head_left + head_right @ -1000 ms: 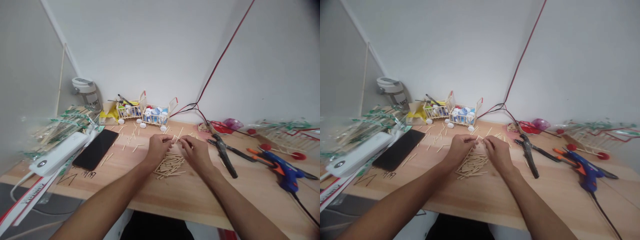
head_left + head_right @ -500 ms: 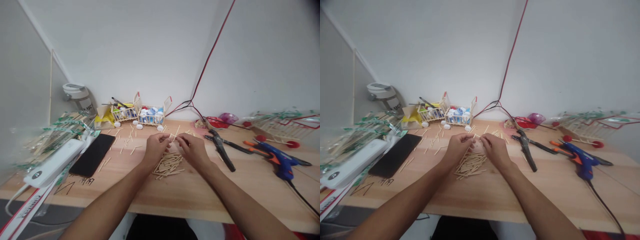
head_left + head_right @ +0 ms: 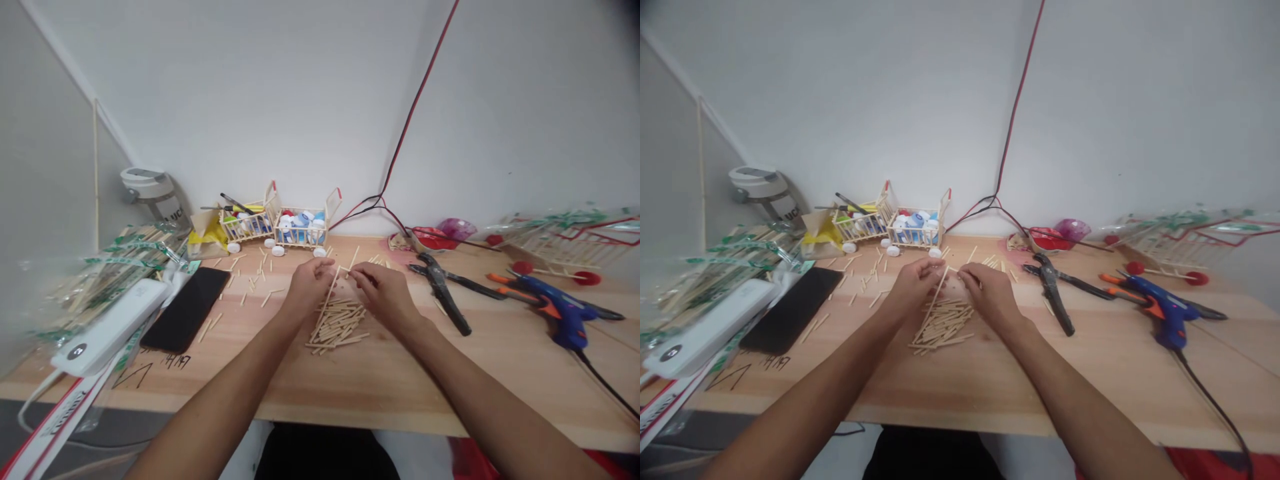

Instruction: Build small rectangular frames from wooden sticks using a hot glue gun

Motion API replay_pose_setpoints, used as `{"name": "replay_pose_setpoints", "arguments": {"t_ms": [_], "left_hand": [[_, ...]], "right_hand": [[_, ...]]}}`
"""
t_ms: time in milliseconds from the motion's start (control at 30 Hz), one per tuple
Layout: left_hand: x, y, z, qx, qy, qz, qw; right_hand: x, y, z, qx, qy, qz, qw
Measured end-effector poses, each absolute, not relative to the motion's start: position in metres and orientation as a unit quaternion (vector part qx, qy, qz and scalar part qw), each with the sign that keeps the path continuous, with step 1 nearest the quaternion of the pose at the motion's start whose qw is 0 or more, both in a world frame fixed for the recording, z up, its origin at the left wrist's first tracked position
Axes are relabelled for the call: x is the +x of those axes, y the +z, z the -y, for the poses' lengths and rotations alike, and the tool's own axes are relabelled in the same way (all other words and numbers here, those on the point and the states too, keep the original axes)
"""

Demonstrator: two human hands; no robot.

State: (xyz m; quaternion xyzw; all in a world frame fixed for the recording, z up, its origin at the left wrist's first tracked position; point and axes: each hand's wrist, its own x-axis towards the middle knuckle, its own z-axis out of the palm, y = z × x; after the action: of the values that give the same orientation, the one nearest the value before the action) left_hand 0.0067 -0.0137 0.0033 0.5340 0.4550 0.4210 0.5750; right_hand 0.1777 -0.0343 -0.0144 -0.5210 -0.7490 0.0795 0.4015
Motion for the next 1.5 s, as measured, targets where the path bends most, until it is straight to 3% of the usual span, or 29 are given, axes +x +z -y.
{"name": "replay_pose_setpoints", "arguments": {"t_ms": [700, 1067, 1500], "left_hand": [[-0.004, 0.012, 0.002, 0.415, 0.487, -0.414, 0.647], [-0.027, 0.016, -0.015, 0.38, 0.559, -0.392, 0.624], [-0.034, 0.02, -0.018, 0.358, 0.582, -0.383, 0.621]], "right_hand": [[0.188, -0.015, 0.027, -0.55, 0.098, 0.702, 0.442], [0.196, -0.027, 0.02, -0.548, 0.049, 0.714, 0.432], [0.173, -0.013, 0.02, -0.468, 0.047, 0.827, 0.308]]}}
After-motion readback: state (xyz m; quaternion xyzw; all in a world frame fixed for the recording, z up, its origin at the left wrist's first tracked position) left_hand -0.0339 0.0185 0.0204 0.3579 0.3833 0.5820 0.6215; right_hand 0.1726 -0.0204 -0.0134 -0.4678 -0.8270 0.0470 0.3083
